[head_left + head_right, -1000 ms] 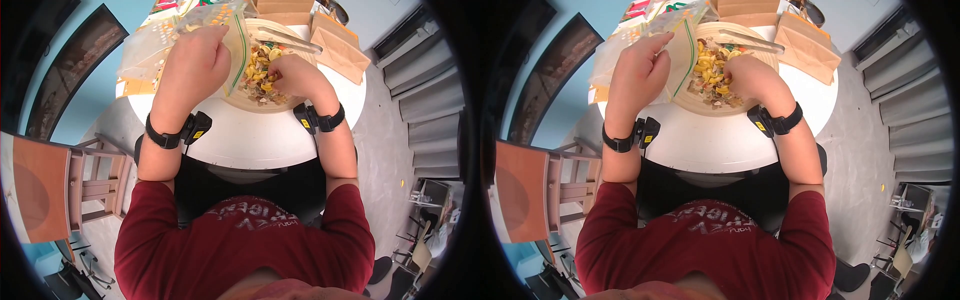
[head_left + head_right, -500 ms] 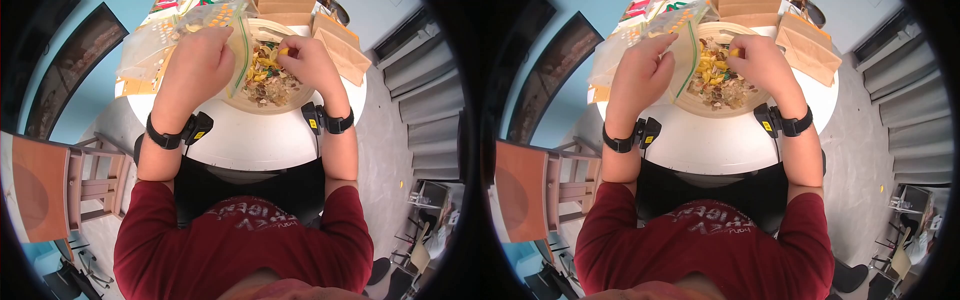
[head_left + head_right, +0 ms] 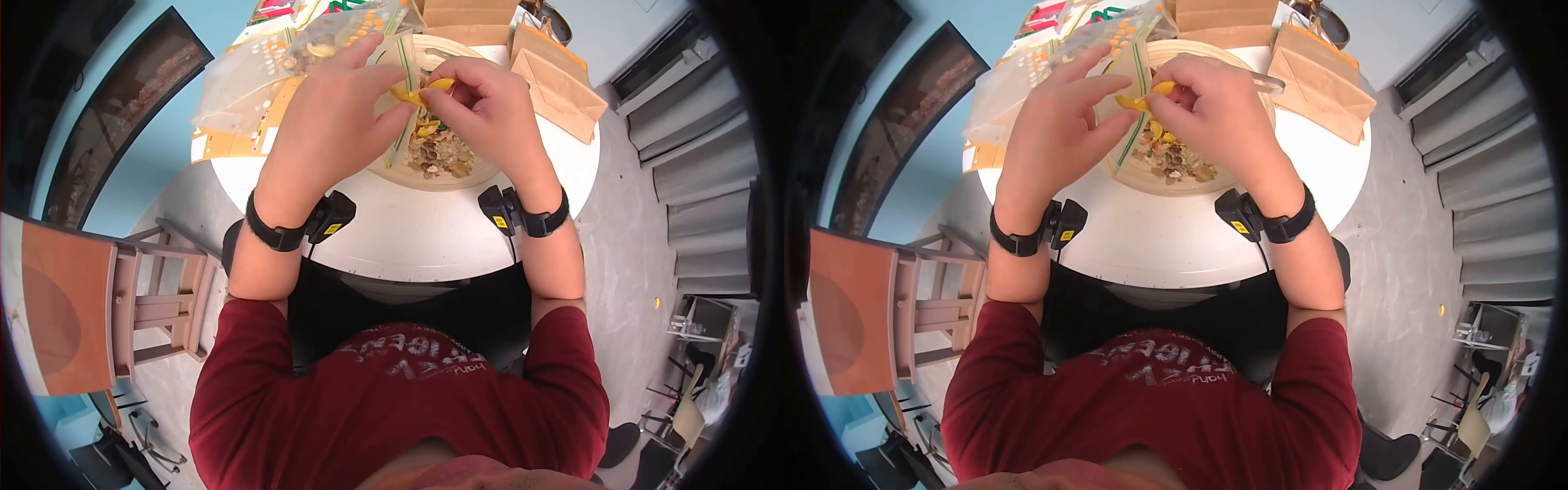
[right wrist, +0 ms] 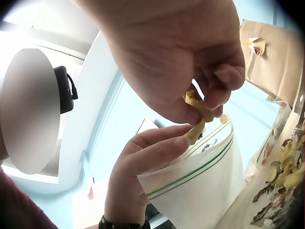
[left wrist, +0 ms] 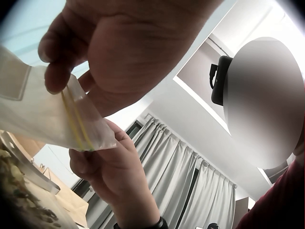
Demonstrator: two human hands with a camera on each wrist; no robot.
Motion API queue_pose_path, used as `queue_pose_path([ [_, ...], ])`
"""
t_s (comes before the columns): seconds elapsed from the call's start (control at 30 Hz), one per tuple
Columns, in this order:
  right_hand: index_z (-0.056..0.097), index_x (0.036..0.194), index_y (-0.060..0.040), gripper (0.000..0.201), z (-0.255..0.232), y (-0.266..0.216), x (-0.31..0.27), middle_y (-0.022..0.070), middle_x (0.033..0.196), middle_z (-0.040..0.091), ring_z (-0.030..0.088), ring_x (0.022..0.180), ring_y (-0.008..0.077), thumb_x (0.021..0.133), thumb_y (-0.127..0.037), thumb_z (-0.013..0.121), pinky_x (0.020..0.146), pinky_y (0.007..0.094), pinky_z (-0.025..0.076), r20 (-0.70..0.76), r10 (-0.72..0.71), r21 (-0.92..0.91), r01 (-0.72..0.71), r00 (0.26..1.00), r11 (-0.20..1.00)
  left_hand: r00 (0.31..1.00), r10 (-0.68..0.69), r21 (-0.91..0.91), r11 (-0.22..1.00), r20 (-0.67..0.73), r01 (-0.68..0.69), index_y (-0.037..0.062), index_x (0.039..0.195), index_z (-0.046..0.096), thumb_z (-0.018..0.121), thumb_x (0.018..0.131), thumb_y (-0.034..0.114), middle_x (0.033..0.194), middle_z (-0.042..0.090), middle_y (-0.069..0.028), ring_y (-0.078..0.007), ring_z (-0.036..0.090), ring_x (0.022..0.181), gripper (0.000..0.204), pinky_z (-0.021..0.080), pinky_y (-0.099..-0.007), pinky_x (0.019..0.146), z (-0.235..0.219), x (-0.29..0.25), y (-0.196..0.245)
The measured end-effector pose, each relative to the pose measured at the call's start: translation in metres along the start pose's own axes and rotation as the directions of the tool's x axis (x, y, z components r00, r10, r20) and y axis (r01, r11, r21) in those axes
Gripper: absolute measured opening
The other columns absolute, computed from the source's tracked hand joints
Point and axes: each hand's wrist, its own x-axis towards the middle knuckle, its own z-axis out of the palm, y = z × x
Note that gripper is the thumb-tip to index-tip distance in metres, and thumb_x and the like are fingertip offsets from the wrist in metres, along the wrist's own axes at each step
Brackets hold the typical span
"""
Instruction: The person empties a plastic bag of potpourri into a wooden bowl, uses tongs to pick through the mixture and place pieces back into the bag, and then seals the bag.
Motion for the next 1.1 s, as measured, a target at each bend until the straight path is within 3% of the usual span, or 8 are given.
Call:
queue_pose_path([
  [0.13, 0.073, 0.097, -0.0018, 0.014, 0.001, -0.001, 0.000, 0.0035, 0.069, 0.063, 0.061, 0.062, 0.0096, 0.088, -0.012, 0.077, 0.059, 0.0253, 0.048, -0.001, 0.014, 0.017, -0.014, 1.000, 1.000, 0.999, 0.040, -0.003, 0.999, 0.037, -0.039, 0.0029, 0.103, 0.075, 0.081, 0.086, 0.016, 0.132, 0.070, -0.0211, -0.0183, 0.061, 0.056, 0.022, 0.052, -0.0310, 0.062, -0.003, 0.001, 0.000],
  [0.23, 0.073, 0.098, -0.0008, 0.013, -0.001, 0.002, 0.001, 0.0010, 0.071, 0.065, 0.059, 0.062, 0.0064, 0.091, -0.012, 0.076, 0.057, 0.0240, 0.046, 0.031, 0.154, 0.143, -0.157, 0.988, 0.977, 0.999, 0.022, -0.020, 1.000, 0.036, -0.021, 0.0018, 0.101, 0.073, 0.079, 0.089, 0.015, 0.131, 0.071, -0.0197, -0.0188, 0.061, 0.057, 0.019, 0.052, -0.0311, 0.062, -0.002, 0.002, 0.000],
  [0.47, 0.071, 0.110, 0.0018, 0.018, -0.009, -0.003, 0.005, 0.0040, 0.085, 0.073, 0.057, 0.059, 0.0044, 0.098, -0.012, 0.071, 0.054, 0.0204, 0.044, 0.066, 0.307, 0.533, -0.294, 0.949, 0.794, 0.996, -0.090, -0.049, 0.995, -0.015, 0.090, -0.0003, 0.105, 0.071, 0.075, 0.095, 0.014, 0.096, 0.075, -0.0109, -0.0166, 0.061, 0.060, 0.018, 0.050, -0.0289, 0.061, -0.007, 0.006, 0.004],
  [0.57, 0.066, 0.120, 0.0029, 0.023, -0.010, -0.005, 0.004, 0.0078, 0.092, 0.076, 0.060, 0.060, 0.0056, 0.100, -0.010, 0.067, 0.052, 0.0200, 0.044, 0.058, 0.336, 0.597, -0.302, 0.940, 0.743, 0.988, -0.109, -0.145, 0.985, -0.109, 0.093, -0.0006, 0.095, 0.069, 0.073, 0.094, 0.014, 0.081, 0.068, -0.0164, -0.0371, 0.066, 0.076, 0.015, 0.052, -0.0416, 0.067, -0.005, 0.007, 0.008],
  [0.63, 0.062, 0.126, 0.0042, 0.027, -0.006, -0.007, 0.005, 0.0104, 0.097, 0.077, 0.062, 0.061, 0.0068, 0.102, -0.009, 0.065, 0.051, 0.0203, 0.045, 0.014, 0.366, 0.621, -0.295, 0.931, 0.726, 0.987, -0.069, -0.169, 0.985, -0.148, 0.043, -0.0002, 0.096, 0.070, 0.073, 0.094, 0.013, 0.081, 0.068, -0.0160, -0.0366, 0.066, 0.074, 0.014, 0.052, -0.0412, 0.066, -0.002, 0.008, 0.008],
  [0.93, 0.059, 0.128, 0.0066, 0.030, -0.006, -0.014, 0.002, 0.0144, 0.101, 0.078, 0.076, 0.077, 0.0171, 0.103, -0.010, 0.064, 0.057, 0.0233, 0.055, 0.141, 0.343, 0.652, -0.348, 0.929, 0.674, 0.990, 0.006, -0.090, 0.996, -0.138, -0.019, 0.0013, 0.096, 0.071, 0.076, 0.089, 0.010, 0.082, 0.068, -0.0118, -0.0279, 0.062, 0.061, 0.012, 0.050, -0.0372, 0.059, -0.002, 0.007, 0.011],
  [1.03, 0.064, 0.124, 0.0063, 0.029, -0.011, -0.015, 0.003, 0.0138, 0.097, 0.078, 0.074, 0.072, 0.0145, 0.102, -0.012, 0.067, 0.056, 0.0225, 0.054, 0.231, 0.336, 0.691, -0.397, 0.913, 0.604, 0.990, 0.002, -0.087, 0.996, -0.143, -0.015, 0.0016, 0.095, 0.070, 0.078, 0.087, 0.010, 0.082, 0.068, -0.0101, -0.0241, 0.060, 0.058, 0.014, 0.048, -0.0356, 0.056, -0.001, 0.007, 0.011],
  [1.1, 0.067, 0.120, 0.0060, 0.027, -0.012, -0.014, 0.003, 0.0131, 0.095, 0.077, 0.072, 0.069, 0.0127, 0.101, -0.013, 0.068, 0.055, 0.0220, 0.053, 0.174, 0.337, 0.621, -0.369, 0.925, 0.691, 0.988, 0.003, -0.078, 0.997, -0.152, -0.015, 0.0018, 0.095, 0.070, 0.080, 0.085, 0.010, 0.082, 0.068, -0.0093, -0.0225, 0.059, 0.057, 0.016, 0.048, -0.0349, 0.055, -0.002, 0.007, 0.012],
])
